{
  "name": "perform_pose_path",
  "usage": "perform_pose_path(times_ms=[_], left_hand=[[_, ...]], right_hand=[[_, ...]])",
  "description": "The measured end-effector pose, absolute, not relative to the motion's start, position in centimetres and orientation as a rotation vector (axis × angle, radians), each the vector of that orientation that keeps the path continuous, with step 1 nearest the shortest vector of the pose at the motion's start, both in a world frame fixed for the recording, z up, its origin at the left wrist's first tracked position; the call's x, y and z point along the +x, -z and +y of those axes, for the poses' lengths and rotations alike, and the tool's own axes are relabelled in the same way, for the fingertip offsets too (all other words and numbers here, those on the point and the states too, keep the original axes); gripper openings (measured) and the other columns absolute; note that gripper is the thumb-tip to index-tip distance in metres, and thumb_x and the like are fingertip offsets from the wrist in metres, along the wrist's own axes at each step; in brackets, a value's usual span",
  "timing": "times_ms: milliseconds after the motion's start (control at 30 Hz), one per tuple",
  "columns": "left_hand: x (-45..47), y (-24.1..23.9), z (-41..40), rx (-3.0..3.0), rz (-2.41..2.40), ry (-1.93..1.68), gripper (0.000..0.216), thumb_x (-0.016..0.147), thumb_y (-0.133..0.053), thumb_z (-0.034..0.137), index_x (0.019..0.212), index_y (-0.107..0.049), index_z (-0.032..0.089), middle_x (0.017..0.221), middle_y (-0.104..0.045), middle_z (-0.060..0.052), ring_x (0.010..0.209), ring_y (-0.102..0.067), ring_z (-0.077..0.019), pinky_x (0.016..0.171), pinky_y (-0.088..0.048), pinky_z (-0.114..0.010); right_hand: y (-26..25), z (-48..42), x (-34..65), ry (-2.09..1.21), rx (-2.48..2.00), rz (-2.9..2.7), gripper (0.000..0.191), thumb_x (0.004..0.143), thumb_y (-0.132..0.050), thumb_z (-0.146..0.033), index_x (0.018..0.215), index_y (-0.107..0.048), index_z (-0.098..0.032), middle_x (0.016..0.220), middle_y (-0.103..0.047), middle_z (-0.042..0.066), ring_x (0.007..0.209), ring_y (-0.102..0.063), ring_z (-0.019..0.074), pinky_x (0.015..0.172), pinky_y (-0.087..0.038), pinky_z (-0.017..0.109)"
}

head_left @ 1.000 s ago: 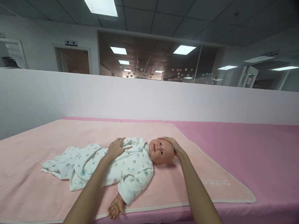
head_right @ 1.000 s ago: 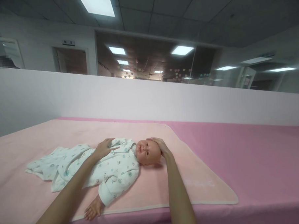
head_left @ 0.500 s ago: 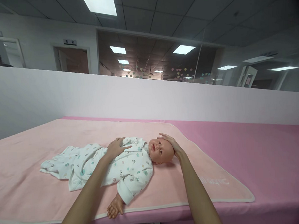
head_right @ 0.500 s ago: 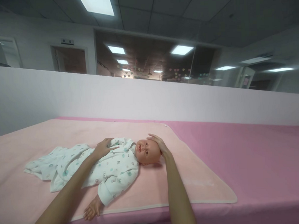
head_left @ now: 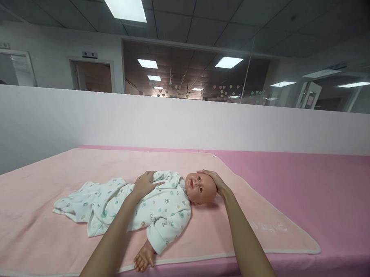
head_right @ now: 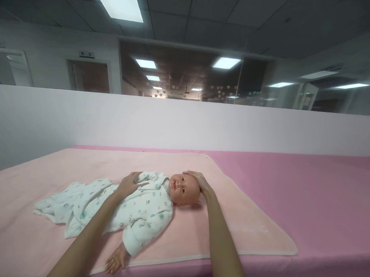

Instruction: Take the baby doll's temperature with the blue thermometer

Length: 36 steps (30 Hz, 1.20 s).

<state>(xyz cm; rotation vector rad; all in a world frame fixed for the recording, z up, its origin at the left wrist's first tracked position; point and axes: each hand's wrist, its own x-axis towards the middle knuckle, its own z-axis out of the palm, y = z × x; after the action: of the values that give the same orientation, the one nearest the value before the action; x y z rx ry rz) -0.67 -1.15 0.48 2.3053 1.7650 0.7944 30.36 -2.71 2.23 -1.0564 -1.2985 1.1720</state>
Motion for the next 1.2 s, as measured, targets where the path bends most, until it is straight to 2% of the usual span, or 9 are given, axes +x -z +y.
perform_pose_path(times_ms=[67, 233, 367, 467, 700, 867, 933, 1033, 1200], left_hand=[[-0.7, -0.5, -1.2, 2.3, 1.759, -0.786, 0.061, 0.073, -0.043, 0.059, 0.121, -0.047, 0.022, 0.125, -0.05, -0.008, 0.111, -0.049, -0.0262, 0.096, -0.034, -0.037], [-0.5, -0.6, -1.5, 2.258, 1.799, -0.771, 0.067, 0.072, -0.037, 0.067, 0.124, -0.045, 0.026, 0.128, -0.048, -0.007, 0.117, -0.043, -0.0292, 0.099, -0.029, -0.042], [-0.4, -0.9, -1.6, 2.225, 1.849, -0.738, 0.069, 0.076, -0.032, 0.065, 0.127, -0.043, 0.02, 0.126, -0.05, -0.011, 0.117, -0.043, -0.03, 0.098, -0.029, -0.043], [-0.5, -1.4, -1.8, 2.177, 1.847, -0.722, 0.067, 0.078, -0.033, 0.061, 0.128, -0.043, 0.017, 0.126, -0.05, -0.012, 0.118, -0.043, -0.03, 0.097, -0.03, -0.042], [0.3, -3.3, -4.2, 2.11, 1.513, -0.923, 0.053, 0.079, -0.04, 0.055, 0.121, -0.05, 0.024, 0.132, -0.046, -0.004, 0.123, -0.038, -0.0251, 0.099, -0.031, -0.036], [1.9, -3.5, -5.5, 2.254, 1.121, -0.898, 0.042, 0.075, -0.051, 0.051, 0.101, -0.066, 0.023, 0.11, -0.062, -0.003, 0.104, -0.054, -0.0244, 0.087, -0.04, -0.029], [2.3, -3.2, -5.3, 2.317, 1.113, -0.944, 0.034, 0.072, -0.056, 0.046, 0.093, -0.069, 0.023, 0.1, -0.066, -0.003, 0.098, -0.056, -0.0242, 0.083, -0.04, -0.029], [2.6, -2.7, -4.4, 2.239, 1.138, -1.102, 0.029, 0.075, -0.053, 0.041, 0.083, -0.071, 0.02, 0.087, -0.068, -0.004, 0.085, -0.057, -0.0219, 0.074, -0.04, -0.028], [2.5, -2.2, -2.9, 1.737, 1.032, -1.392, 0.035, 0.072, -0.055, 0.046, 0.07, -0.066, 0.013, 0.064, -0.061, -0.002, 0.064, -0.052, -0.0158, 0.061, -0.038, -0.025]], right_hand=[[-2.3, -2.8, 30.2, -1.179, -1.065, -1.293, 0.033, 0.065, -0.063, -0.043, 0.082, -0.068, -0.015, 0.093, -0.068, 0.007, 0.09, -0.062, 0.0226, 0.082, -0.047, 0.031], [-2.3, -2.7, 30.0, -1.12, -1.094, -1.232, 0.033, 0.063, -0.064, -0.042, 0.079, -0.07, -0.014, 0.092, -0.068, 0.008, 0.087, -0.062, 0.0241, 0.079, -0.048, 0.032], [-2.0, -1.9, 30.0, -0.925, -1.124, -1.117, 0.03, 0.063, -0.062, -0.043, 0.071, -0.07, -0.016, 0.084, -0.069, 0.006, 0.089, -0.061, 0.0233, 0.081, -0.045, 0.031], [-1.9, -1.5, 30.0, -0.835, -1.128, -1.105, 0.029, 0.062, -0.061, -0.044, 0.066, -0.069, -0.016, 0.078, -0.069, 0.004, 0.083, -0.061, 0.0229, 0.078, -0.046, 0.031], [-2.3, -1.4, 29.5, -0.58, -1.155, -1.043, 0.034, 0.066, -0.053, -0.048, 0.063, -0.066, -0.017, 0.072, -0.068, 0.007, 0.073, -0.062, 0.0209, 0.071, -0.046, 0.031], [-3.2, -2.5, 28.0, -0.342, -1.229, -1.063, 0.034, 0.07, -0.051, -0.046, 0.061, -0.063, -0.016, 0.069, -0.066, 0.007, 0.072, -0.059, 0.021, 0.071, -0.042, 0.031], [-3.4, -3.4, 26.8, -0.048, -1.27, -1.147, 0.03, 0.074, -0.048, -0.039, 0.061, -0.062, -0.016, 0.071, -0.066, 0.007, 0.072, -0.057, 0.0198, 0.071, -0.039, 0.031], [-3.0, -4.9, 23.7, 0.393, -1.17, -1.516, 0.028, 0.079, -0.041, -0.026, 0.061, -0.06, -0.017, 0.07, -0.063, 0.006, 0.069, -0.054, 0.0157, 0.068, -0.037, 0.027], [-1.5, -6.1, 16.8, 0.43, -0.951, -2.231, 0.024, 0.082, -0.039, -0.02, 0.069, -0.06, -0.018, 0.074, -0.062, 0.003, 0.069, -0.054, 0.0125, 0.063, -0.037, 0.022]])
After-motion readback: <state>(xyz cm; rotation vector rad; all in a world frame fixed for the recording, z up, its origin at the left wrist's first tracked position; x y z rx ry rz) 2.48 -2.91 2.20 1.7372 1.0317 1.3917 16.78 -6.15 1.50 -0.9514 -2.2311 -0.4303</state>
